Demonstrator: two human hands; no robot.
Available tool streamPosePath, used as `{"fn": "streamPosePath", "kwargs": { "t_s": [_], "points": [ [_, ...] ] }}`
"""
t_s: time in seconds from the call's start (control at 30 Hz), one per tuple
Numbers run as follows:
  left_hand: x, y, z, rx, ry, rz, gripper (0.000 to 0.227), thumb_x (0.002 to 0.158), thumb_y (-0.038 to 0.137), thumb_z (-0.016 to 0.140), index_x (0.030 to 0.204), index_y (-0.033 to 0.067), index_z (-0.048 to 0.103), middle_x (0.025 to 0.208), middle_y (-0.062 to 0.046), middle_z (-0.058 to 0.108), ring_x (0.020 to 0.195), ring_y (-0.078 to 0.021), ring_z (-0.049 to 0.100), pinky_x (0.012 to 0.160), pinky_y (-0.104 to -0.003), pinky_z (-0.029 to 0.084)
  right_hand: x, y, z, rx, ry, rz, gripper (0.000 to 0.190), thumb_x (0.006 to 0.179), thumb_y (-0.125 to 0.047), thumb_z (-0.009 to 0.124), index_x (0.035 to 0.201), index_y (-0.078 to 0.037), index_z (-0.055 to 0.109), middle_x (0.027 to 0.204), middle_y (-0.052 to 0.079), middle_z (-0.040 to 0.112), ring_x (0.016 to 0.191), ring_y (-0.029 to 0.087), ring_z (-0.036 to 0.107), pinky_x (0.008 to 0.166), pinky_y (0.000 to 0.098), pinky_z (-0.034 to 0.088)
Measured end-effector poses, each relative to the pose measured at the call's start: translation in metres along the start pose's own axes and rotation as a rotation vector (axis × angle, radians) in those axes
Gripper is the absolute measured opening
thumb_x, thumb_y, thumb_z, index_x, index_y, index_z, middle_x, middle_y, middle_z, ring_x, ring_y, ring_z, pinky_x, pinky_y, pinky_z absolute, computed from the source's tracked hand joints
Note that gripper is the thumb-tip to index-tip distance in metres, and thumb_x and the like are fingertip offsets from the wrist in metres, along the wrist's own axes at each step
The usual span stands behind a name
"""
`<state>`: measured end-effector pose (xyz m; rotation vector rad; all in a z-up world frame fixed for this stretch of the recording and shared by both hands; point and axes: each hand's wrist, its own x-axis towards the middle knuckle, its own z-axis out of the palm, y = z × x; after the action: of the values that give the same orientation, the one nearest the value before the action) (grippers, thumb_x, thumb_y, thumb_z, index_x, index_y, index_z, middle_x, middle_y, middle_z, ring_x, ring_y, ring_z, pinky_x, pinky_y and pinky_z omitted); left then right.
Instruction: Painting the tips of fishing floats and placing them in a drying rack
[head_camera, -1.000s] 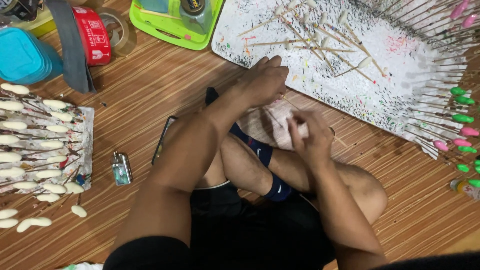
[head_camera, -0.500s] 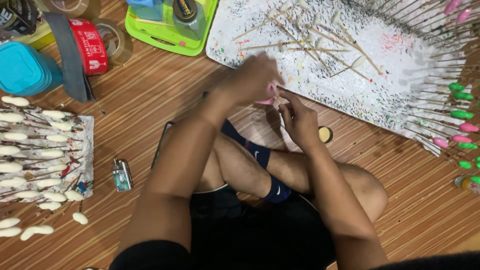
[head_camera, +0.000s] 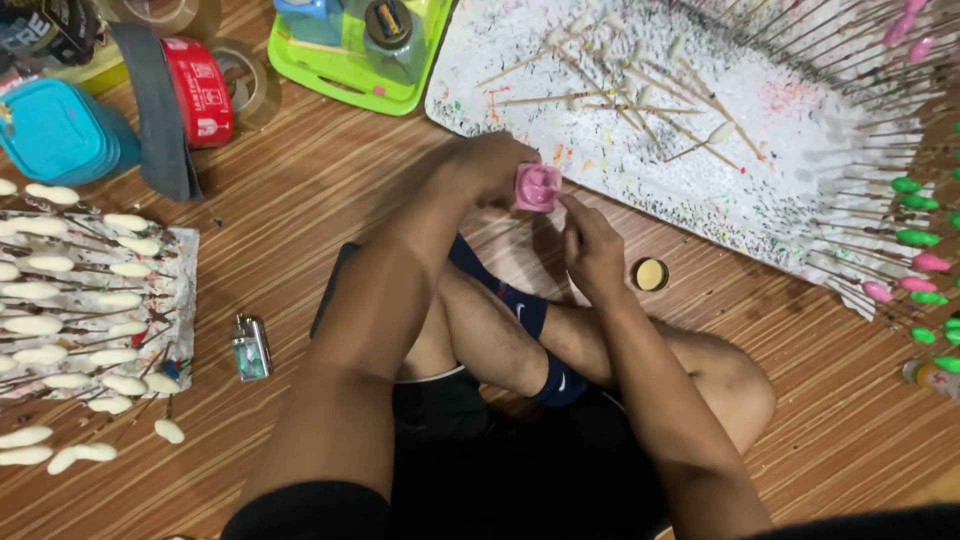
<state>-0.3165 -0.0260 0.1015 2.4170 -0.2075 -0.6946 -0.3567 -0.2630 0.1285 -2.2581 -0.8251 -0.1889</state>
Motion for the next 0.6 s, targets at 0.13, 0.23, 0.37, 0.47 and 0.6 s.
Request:
{"fn": "streamPosePath", "kwargs": {
  "t_s": [0.13, 0.23, 0.37, 0.47, 0.6],
  "points": [
    [0.009, -0.01, 0.006, -0.02, 0.022, 0.047, 0.064, 0.064, 0.018, 0.093, 0.123, 0.0357, 0.073, 0.109, -0.016, 0.074, 0.115, -0.041, 0.068, 0.098, -0.05, 0.054, -0.004, 0.002, 0.005, 0.017, 0.097, -0.036, 0.033, 0.097, -0.002, 0.062, 0.126, -0.011, 0.075, 0.078, 0.009, 0.064, 0.068, 0.028, 0.068, 0.065, 0.0362, 0.056],
    [0.012, -0.009, 0.005, 0.028, 0.02, 0.026, 0.063, 0.066, 0.02, 0.091, 0.123, 0.0396, 0.072, 0.109, -0.014, 0.076, 0.117, -0.0388, 0.068, 0.099, -0.049, 0.054, -0.001, 0.001, -0.001, 0.001, 0.098, -0.047, 0.033, 0.095, -0.001, 0.063, 0.125, -0.008, 0.075, 0.076, 0.011, 0.062, 0.065, 0.029, 0.067, 0.062, 0.0379, 0.055],
    [0.006, -0.001, -0.008, 0.023, -0.015, 0.003, 0.062, 0.071, 0.018, 0.088, 0.128, 0.0371, 0.07, 0.114, -0.019, 0.074, 0.121, -0.043, 0.065, 0.1, -0.051, 0.054, -0.007, 0.013, 0.006, -0.015, 0.031, -0.053, 0.032, 0.094, -0.004, 0.064, 0.124, -0.009, 0.075, 0.075, 0.009, 0.061, 0.066, 0.028, 0.068, 0.062, 0.0374, 0.055],
    [-0.006, 0.006, -0.009, 0.026, -0.035, -0.029, 0.068, 0.069, 0.018, 0.09, 0.131, 0.0364, 0.069, 0.114, -0.023, 0.074, 0.121, -0.0446, 0.065, 0.101, -0.053, 0.053, -0.003, 0.006, 0.002, 0.019, 0.069, -0.069, 0.034, 0.092, -0.001, 0.065, 0.123, -0.008, 0.075, 0.073, 0.01, 0.061, 0.063, 0.03, 0.067, 0.059, 0.039, 0.054],
    [-0.026, 0.03, -0.027, -0.012, -0.045, -0.07, 0.061, 0.073, 0.015, 0.087, 0.128, 0.0349, 0.072, 0.11, -0.023, 0.075, 0.118, -0.0447, 0.066, 0.098, -0.053, 0.054, -0.01, 0.009, 0.004, -0.009, 0.177, -0.052, 0.036, 0.095, -0.001, 0.064, 0.127, -0.01, 0.075, 0.077, 0.007, 0.062, 0.065, 0.024, 0.067, 0.062, 0.0312, 0.056]
  ]
}}
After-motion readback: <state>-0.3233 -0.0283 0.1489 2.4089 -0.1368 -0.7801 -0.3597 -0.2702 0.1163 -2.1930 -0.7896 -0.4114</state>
